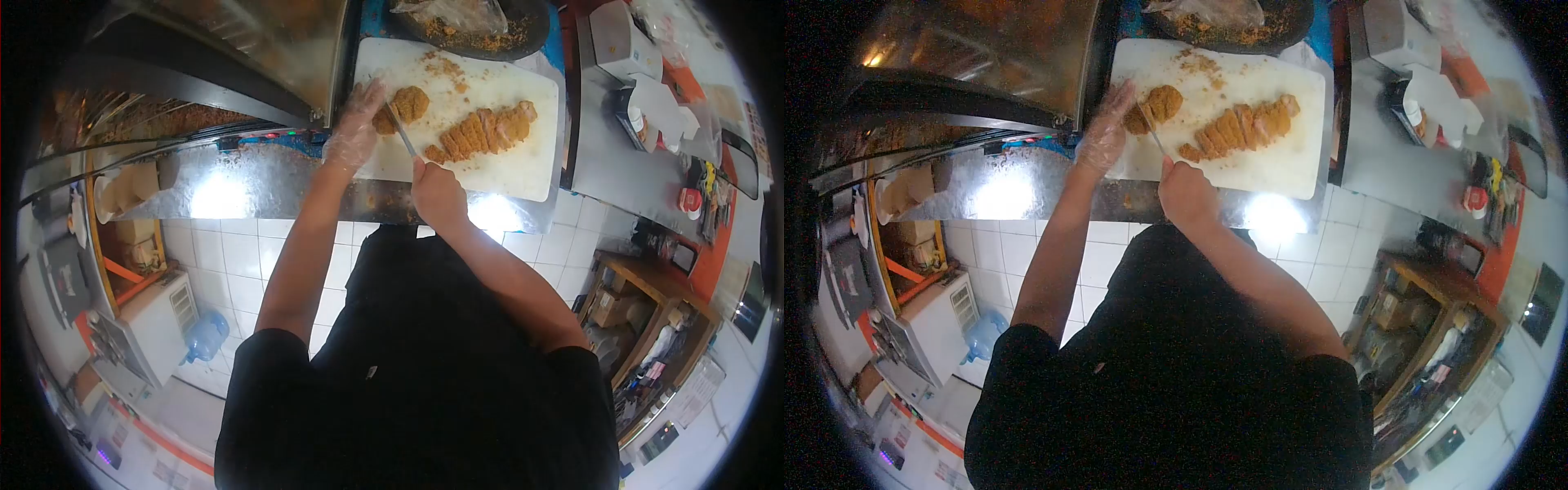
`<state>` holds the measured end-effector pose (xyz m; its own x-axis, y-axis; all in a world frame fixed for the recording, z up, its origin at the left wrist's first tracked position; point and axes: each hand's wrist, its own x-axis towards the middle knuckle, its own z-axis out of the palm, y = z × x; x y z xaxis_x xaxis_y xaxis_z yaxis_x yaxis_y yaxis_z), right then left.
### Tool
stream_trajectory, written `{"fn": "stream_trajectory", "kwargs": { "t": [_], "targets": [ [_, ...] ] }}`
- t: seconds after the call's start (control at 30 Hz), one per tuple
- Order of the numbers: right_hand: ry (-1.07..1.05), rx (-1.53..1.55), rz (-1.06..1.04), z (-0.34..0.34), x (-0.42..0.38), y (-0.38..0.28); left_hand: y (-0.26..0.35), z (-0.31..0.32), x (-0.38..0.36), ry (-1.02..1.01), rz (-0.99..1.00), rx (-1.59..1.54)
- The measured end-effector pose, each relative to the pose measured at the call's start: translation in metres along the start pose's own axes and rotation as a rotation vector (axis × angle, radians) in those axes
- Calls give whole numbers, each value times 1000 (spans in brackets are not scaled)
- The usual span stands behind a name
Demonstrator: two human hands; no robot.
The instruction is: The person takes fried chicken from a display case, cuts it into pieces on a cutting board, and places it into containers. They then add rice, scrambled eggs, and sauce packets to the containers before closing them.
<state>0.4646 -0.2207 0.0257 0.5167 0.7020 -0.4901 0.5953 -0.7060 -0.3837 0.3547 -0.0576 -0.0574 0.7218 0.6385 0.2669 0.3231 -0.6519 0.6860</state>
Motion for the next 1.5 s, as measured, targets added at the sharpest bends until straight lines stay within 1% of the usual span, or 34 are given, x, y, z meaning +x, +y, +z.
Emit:
{"fn": "stream_trajectory", "kwargs": {
  "t": [0.03, 0.13, 0.2, 0.23, 0.33, 0.4, 0.43, 0.53, 0.6, 0.63, 0.7, 0.8, 0.9, 1.0, 1.03, 1.1, 1.13, 1.2, 1.23, 1.3, 1.37, 1.43, 1.5],
  "targets": [
    [-11, -7, 5, 3, 1, -1, -3, 1, -1, 1, 16, -31],
    [-28, -10, 22, 19, 6, 4, -6, 8, -5, -46, -45, -17],
    [-5, 6, 9, 40, 14, 14, -17, 22, -7, -33, -36, 54],
    [15, 1, -1, 41, 14, 13, -21, 25, -8, -20, -31, 96],
    [80, -7, -64, 39, 17, 14, -20, 26, -3, 6, -73, 27],
    [127, -21, -138, 31, 28, 26, -11, 19, 5, 3, -152, -36],
    [110, -8, -116, 21, 23, 19, -1, 14, 6, -3, -196, -71],
    [41, 46, -62, -8, -5, 3, 21, -5, 6, 94, -120, -146],
    [-25, 107, -63, -13, -16, -6, 27, -7, -4, 179, -105, -70],
    [-21, 105, -65, -9, -17, -7, 28, -7, -7, 220, -97, -33],
    [-13, 98, -67, 0, -17, -7, 22, 0, -12, 188, -178, -1],
    [-4, 46, -17, 7, -14, -8, 17, 5, -17, 128, -269, 55],
    [-30, -6, -21, 9, -14, -8, 16, 4, -18, 95, -298, 73],
    [-11, -27, -17, 19, -12, -4, 15, 5, -21, 37, -319, -94],
    [20, -38, -52, 26, -9, 1, 16, 6, -23, 13, -330, -176],
    [80, -58, -130, 37, -1, 9, 5, 15, -22, 164, -135, 25],
    [74, -58, -115, 37, 1, 8, -1, 19, -20, 243, -33, 129],
    [61, -60, -97, 38, 4, 6, -6, 24, -23, 142, -162, 77],
    [43, -125, -266, 39, 8, 12, -1, 21, -21, 91, -222, 50],
    [31, -273, -612, 27, 27, 32, 21, 8, -3, -11, -445, 27],
    [71, -151, -459, 16, 19, 42, 29, 2, 5, -28, -431, -27],
    [107, -68, -300, 0, 5, 38, 27, 1, 6, 64, -182, -103],
    [139, -21, -145, -23, -7, 27, 27, 0, 19, -12, -159, -43]
  ]
}}
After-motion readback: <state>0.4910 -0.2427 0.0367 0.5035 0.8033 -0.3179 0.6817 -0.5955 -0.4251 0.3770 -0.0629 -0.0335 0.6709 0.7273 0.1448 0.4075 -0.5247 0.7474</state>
